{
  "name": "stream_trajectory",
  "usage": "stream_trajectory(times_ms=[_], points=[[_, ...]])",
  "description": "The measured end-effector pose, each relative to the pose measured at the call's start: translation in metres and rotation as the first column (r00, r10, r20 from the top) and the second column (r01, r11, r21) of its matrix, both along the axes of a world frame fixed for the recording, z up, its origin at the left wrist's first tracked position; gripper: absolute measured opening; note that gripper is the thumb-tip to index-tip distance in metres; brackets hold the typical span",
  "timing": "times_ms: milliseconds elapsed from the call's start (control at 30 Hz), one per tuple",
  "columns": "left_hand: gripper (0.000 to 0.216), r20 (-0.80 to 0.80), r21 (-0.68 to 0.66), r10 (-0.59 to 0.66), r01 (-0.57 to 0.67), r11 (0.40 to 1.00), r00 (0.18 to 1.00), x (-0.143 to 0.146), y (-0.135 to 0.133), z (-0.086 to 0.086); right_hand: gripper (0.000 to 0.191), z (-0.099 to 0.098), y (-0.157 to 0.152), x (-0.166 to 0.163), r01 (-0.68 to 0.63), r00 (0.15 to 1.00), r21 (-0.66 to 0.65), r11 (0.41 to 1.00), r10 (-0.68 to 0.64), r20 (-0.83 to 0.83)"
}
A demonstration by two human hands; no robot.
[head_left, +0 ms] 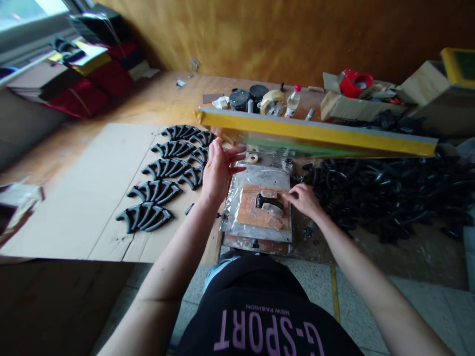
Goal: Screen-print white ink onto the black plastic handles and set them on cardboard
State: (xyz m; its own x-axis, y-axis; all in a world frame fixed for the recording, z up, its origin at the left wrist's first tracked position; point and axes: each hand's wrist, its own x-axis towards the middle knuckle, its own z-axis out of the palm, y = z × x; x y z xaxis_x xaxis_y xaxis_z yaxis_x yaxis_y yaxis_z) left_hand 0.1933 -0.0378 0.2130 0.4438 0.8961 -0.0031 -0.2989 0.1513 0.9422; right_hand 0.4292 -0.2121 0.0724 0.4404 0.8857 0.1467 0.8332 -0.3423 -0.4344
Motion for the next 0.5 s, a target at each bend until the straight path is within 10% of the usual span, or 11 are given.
stream_trajectory(times_ms=[100, 267, 400, 500], points=[[0.058, -0.087, -0.247, -0.118, 0.093, 0.965, 0.989, -0.004, -0.031, -0.032, 0.022, -0.014, 0.001, -0.053, -0.070, 0.989, -0.199, 0.977, 0.094, 0.112], [0.049, -0.151, -0.674, -0.487, 0.271, 0.688, 0.860, -0.023, -0.105, -0.104, 0.024, 0.007, 0.005, -0.121, -0.066, 0.995, -0.237, 0.969, 0.082, 0.061], [0.030, -0.186, -0.656, -0.260, 0.077, 0.751, 0.947, -0.046, -0.110, -0.125, 0.024, 0.019, -0.006, -0.134, -0.422, 0.904, -0.100, 0.901, 0.426, 0.023], [0.029, -0.388, -0.496, -0.085, -0.130, 0.859, 0.918, -0.091, -0.080, -0.137, 0.026, 0.015, -0.030, -0.087, -0.259, 0.952, -0.198, 0.945, 0.284, 0.112]])
